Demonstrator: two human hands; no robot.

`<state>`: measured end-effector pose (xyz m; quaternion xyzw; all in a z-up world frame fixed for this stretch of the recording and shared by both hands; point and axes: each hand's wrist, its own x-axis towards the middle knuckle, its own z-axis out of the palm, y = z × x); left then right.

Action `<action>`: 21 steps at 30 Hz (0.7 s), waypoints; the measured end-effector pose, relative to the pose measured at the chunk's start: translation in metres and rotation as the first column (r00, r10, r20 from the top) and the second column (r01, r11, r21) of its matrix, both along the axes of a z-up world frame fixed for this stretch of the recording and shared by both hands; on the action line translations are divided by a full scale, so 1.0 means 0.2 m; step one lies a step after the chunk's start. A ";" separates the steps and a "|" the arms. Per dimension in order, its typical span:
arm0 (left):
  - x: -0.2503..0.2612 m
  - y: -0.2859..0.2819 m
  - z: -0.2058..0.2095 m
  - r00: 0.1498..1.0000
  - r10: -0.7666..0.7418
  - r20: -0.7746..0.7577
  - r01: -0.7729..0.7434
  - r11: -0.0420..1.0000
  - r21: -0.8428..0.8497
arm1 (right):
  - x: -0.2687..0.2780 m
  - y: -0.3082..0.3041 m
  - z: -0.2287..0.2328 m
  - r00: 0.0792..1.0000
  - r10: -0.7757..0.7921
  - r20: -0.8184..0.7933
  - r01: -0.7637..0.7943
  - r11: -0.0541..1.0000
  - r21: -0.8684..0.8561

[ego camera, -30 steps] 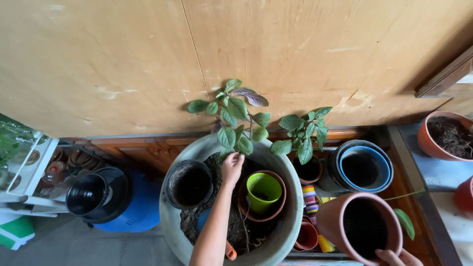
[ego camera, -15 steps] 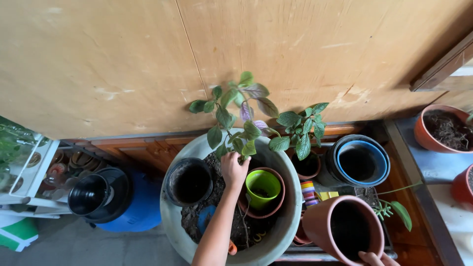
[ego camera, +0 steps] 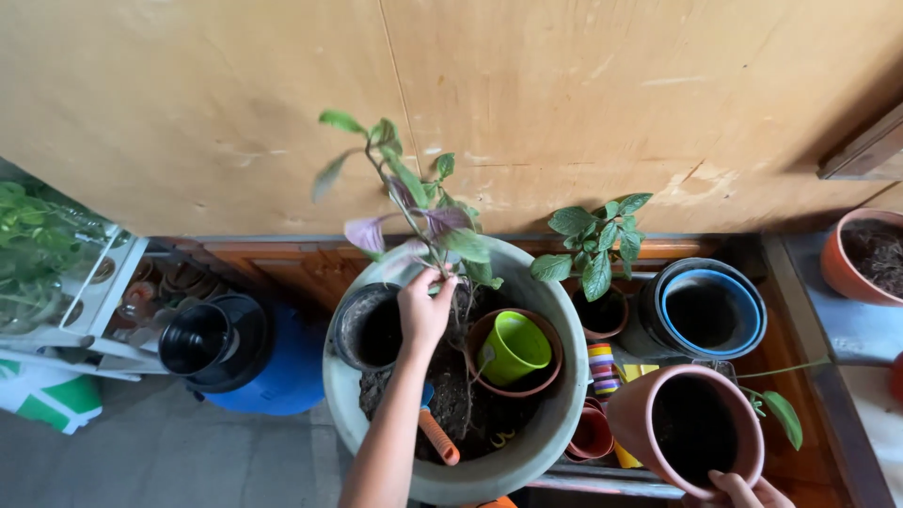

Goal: Repotting multiple small plants into a larger container using a hand trowel and then inspecting them at a sink.

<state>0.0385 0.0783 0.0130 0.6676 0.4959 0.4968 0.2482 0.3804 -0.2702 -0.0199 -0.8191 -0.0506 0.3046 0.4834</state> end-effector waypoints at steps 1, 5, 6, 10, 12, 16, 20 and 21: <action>-0.03 -0.01 0.08 1.000 0.005 -0.001 -0.005 1.000 -0.001 | -0.05 0.04 0.09 1.000 0.005 -0.001 -0.005 1.000 -0.001; -0.13 -0.01 0.36 0.990 -0.144 0.008 0.141 0.981 0.133 | -0.16 0.13 0.33 0.993 -0.015 -0.116 0.017 1.000 0.017; -0.15 -0.01 0.43 0.981 -0.191 0.003 0.188 0.966 0.175 | -0.17 0.14 0.37 0.990 0.027 -0.140 -0.025 1.000 0.017; -0.21 -0.04 0.68 0.973 -0.230 0.025 0.225 0.967 0.123 | -0.14 0.19 0.33 0.975 0.077 -0.206 -0.079 0.997 -0.001; -0.23 -0.07 0.83 0.965 -0.243 0.104 0.230 0.966 0.119 | -0.09 0.19 0.25 0.915 0.248 -0.318 -0.272 0.962 -0.034; -0.27 -0.09 0.95 0.928 -0.260 0.268 0.246 0.965 0.087 | -0.24 0.28 0.22 0.889 0.256 -0.379 -0.271 0.962 0.013; -0.28 -0.14 1.01 0.898 -0.305 0.318 0.278 0.952 0.129 | -0.43 0.38 0.24 0.871 0.317 -0.376 -0.297 0.948 0.112; -0.28 -0.15 1.01 0.899 -0.313 0.304 0.271 0.947 0.173 | -0.47 0.40 0.23 0.871 0.359 -0.335 -0.313 0.932 0.185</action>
